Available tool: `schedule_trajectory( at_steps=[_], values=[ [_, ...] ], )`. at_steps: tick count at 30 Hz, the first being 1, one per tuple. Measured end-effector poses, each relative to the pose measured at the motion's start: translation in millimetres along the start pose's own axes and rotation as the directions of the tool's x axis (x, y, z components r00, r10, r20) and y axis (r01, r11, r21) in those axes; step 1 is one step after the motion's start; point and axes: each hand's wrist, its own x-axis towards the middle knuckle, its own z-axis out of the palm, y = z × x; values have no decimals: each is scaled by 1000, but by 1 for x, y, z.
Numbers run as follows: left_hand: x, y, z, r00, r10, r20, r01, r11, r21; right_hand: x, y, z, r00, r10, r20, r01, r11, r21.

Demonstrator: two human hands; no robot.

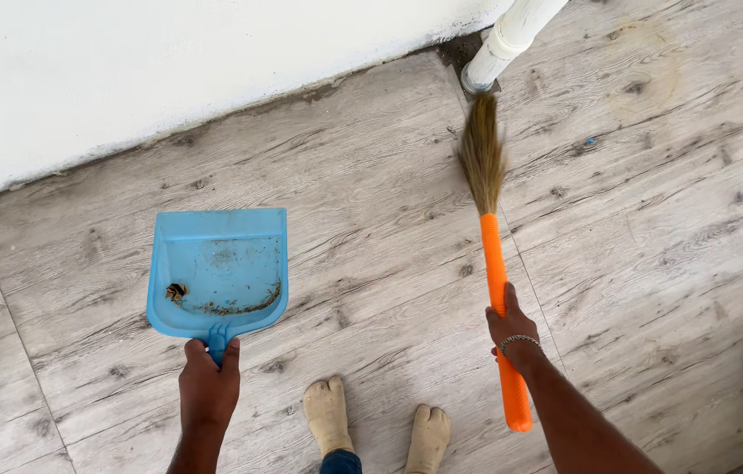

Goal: The person sweeps a tiled floor using a broom and dustpan, gathering debris into the dustpan. They move around the room to collect dirt from various areas, including near a white pipe and along the walls. Finally, they place the collected debris into a blue plastic bag.

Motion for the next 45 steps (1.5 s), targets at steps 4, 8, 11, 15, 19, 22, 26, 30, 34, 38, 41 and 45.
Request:
schedule_trajectory(
  at_steps=[4,8,11,15,19,22,26,30,34,38,41,45],
  values=[
    [12,6,-7,1000,-2,30,3,1000,-8,-5,35,-15,998,-34,-57,30,997,-71],
    [16,4,-8,999,20,29,-19,999,-38,-29,46,37,846,-532,-38,467,774,-427],
    [19,-3,-15,999,10,42,-9,1000,-18,-57,3,83,799,-550,244,584,609,-537],
    [27,-7,-21,998,8,58,-8,1000,4,-78,-90,123,707,-526,473,690,364,-625],
    [36,-10,-30,997,-22,76,20,1000,24,-42,-136,111,771,-492,403,623,455,-636],
    [46,-5,-35,997,-21,68,20,999,29,1,-125,69,874,-436,215,473,664,-579],
    [56,4,-37,998,42,48,-44,998,40,32,-88,-7,968,-227,104,249,841,-480],
    [59,16,-29,996,70,49,-72,997,34,31,-56,-31,995,-85,-43,71,961,-266],
    [57,31,-7,987,144,66,-147,988,54,9,-29,4,927,-373,-49,308,828,-469],
    [39,44,15,991,122,56,-126,989,78,-18,-38,59,833,-537,132,521,684,-510],
    [21,56,26,991,110,71,-116,990,86,-7,-50,74,840,-491,231,529,646,-551],
    [-2,76,48,989,127,77,-135,984,114,32,-5,38,898,-427,106,432,807,-402]
  ],
)
